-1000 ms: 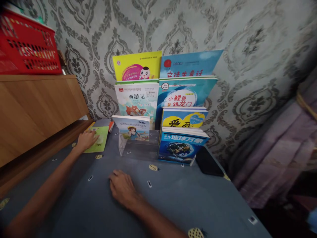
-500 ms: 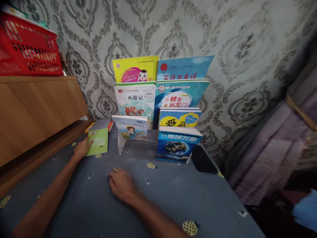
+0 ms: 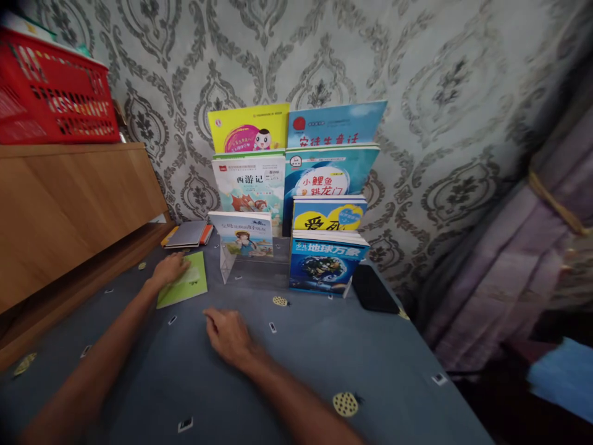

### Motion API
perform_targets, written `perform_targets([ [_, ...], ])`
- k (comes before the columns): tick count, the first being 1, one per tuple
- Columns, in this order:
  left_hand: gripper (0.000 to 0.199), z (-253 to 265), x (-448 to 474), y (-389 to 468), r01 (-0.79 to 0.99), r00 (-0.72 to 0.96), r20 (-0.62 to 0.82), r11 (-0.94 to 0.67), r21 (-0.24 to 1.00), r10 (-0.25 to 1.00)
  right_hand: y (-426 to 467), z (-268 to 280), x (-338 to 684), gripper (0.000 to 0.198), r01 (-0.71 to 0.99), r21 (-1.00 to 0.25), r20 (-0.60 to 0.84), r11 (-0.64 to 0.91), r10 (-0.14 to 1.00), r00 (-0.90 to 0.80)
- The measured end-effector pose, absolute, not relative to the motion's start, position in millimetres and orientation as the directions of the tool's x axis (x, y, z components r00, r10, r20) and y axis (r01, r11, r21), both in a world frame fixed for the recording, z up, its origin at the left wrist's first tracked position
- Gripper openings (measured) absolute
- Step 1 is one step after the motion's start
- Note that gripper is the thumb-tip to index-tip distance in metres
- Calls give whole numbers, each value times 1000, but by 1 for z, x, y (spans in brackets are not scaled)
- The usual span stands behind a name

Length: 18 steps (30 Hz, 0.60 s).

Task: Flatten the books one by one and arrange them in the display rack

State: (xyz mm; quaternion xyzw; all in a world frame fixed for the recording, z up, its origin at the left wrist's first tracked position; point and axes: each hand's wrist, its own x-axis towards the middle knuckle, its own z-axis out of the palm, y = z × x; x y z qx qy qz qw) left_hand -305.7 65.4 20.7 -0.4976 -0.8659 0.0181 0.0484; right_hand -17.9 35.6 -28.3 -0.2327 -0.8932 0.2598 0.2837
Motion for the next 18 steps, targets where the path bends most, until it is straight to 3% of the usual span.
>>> perform_targets([
  [6, 49, 11, -309, 71, 897, -435, 37, 437, -61, 899, 32, -25, -4, 27, 231, -582, 335, 780, 488, -806],
  [13, 52, 12, -317, 42, 933, -356, -4, 355, -51, 935, 28, -32, 20, 22, 145, -555, 376, 819, 402, -835],
  [18, 53, 13, -308, 21, 950, -310, -25, 309, -47, 950, 27, -32, 40, 20, 153, -551, 379, 821, 409, -830],
])
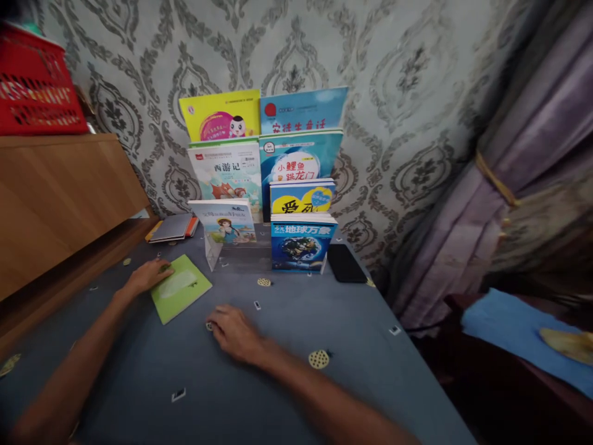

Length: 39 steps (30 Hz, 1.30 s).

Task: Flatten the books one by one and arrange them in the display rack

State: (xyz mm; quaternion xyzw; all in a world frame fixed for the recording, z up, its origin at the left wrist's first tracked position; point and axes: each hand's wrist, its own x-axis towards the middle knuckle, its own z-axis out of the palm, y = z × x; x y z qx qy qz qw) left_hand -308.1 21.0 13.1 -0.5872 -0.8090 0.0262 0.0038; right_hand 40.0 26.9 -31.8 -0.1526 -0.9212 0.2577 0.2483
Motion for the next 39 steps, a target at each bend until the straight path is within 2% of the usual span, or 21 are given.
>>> perform_targets([
  [8, 41, 24, -264, -9, 969, -245, -29, 244, -36, 969, 29, -34, 78, 29, 154, -606, 461, 781, 502, -731],
  [14, 35, 25, -233, -19, 985, -170, -36, 172, 28, 985, 29, -27, 101, 30, 175, -604, 528, 778, 555, -643],
  [18, 36, 26, -216, -20, 987, -150, -61, 153, 44, 987, 35, -28, 119, 30, 219, -564, 550, 797, 560, -620],
  [22, 37, 31, -189, -20, 992, -125, -124, 127, 9, 984, 45, -30, 141, 29, 290, -547, 548, 785, 598, -585],
  [30, 28, 36, -119, -20, 999, 16, -137, -9, 54, 990, 65, -17, 172, 27, 417, -595, 564, 687, 727, -392],
  [34, 25, 36, -86, -15, 995, 83, -163, -72, 73, 983, 65, -6, 176, 27, 412, -564, 606, 716, 698, -383],
  [39, 18, 29, -47, -8, 988, 113, -143, -97, 117, 983, 55, -2, 174, 29, 400, -481, 611, 780, 625, -485],
])
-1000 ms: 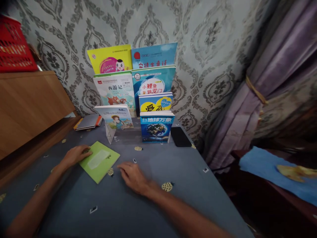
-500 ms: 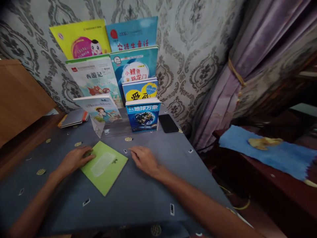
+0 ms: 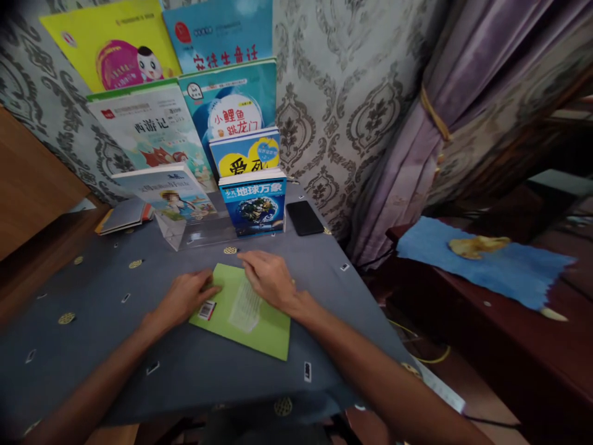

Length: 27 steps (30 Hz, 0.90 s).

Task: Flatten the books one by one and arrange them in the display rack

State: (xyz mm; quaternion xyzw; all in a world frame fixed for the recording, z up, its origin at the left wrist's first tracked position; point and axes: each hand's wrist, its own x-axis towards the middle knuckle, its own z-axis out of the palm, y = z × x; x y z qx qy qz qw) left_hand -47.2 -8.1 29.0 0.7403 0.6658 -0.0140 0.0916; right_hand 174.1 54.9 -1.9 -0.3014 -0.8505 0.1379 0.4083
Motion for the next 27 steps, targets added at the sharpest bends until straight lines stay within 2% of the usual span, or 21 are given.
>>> perform_targets([
  [6, 21, 14, -10, -2, 936, 208, -121, -161, 314, 971, 33, 1, 166, 25, 362, -381, 523, 851, 521, -674],
  [9, 25, 8, -3, 2, 897, 223, -93, -167, 409, 970, 27, 5, 163, 23, 368, -405, 470, 837, 536, -701],
  [11, 26, 6, -2, 4, 889, 216, -63, -169, 425, 974, 26, 6, 162, 25, 385, -432, 437, 816, 562, -702],
  [17, 30, 3, -2, 0, 983, 131, -107, -115, 145, 986, 25, -14, 165, 47, 472, -451, 338, 758, 634, -695],
  [22, 42, 6, 3, -2, 985, 148, -107, -136, 110, 983, 22, -34, 191, 47, 519, -449, 330, 728, 675, -660],
  [27, 46, 6, 5, -3, 989, 139, -133, -131, 62, 981, 20, -40, 236, 46, 641, -377, 327, 669, 743, -584],
])
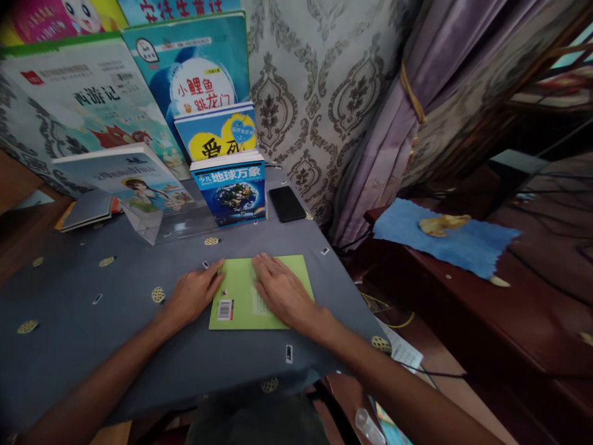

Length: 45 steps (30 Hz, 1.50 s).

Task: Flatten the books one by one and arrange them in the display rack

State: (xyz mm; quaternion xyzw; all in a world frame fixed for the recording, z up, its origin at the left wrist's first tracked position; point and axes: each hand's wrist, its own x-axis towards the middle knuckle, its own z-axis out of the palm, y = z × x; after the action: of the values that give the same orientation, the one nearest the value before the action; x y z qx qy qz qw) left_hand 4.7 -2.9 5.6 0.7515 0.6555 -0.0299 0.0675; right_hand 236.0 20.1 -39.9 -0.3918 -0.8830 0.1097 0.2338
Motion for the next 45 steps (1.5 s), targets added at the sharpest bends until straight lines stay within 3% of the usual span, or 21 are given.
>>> perform_targets([
  [7, 38, 6, 6, -6, 985, 169, -62, -166, 52, 984, 15, -48, 284, 45, 774, -297, 382, 560, 812, -441],
  [10, 32, 0, 11, -7, 951, 305, 87, -308, 21, 948, 14, -49, 285, 42, 790, -265, 396, 552, 810, -433],
  [13, 36, -10, 19, -7, 872, 481, 146, -490, 29, 865, 14, -50, 283, 41, 797, -249, 404, 551, 807, -431],
  [16, 45, -17, 22, -8, 833, 546, 114, -552, 30, 830, 14, -50, 282, 41, 797, -243, 403, 553, 805, -436],
  [22, 56, -14, 11, -13, 919, 395, 44, -394, -29, 918, 15, -50, 282, 42, 803, -232, 396, 549, 807, -438],
  [27, 63, -8, 7, -18, 923, 384, 9, -384, -5, 923, 12, -45, 280, 42, 807, -218, 386, 549, 808, -446],
  [36, 108, -8, 27, -80, 779, 626, -31, -625, 40, 779, -40, -44, 283, 43, 839, -145, 404, 524, 806, -433],
  [41, 92, -20, 48, -115, 784, 618, 30, -614, -95, 785, -83, -48, 287, 47, 849, -135, 426, 511, 804, -416],
  [45, 75, -24, 49, -125, 773, 631, 77, -617, -146, 772, -116, -51, 302, 44, 804, -279, 406, 526, 823, -397],
])
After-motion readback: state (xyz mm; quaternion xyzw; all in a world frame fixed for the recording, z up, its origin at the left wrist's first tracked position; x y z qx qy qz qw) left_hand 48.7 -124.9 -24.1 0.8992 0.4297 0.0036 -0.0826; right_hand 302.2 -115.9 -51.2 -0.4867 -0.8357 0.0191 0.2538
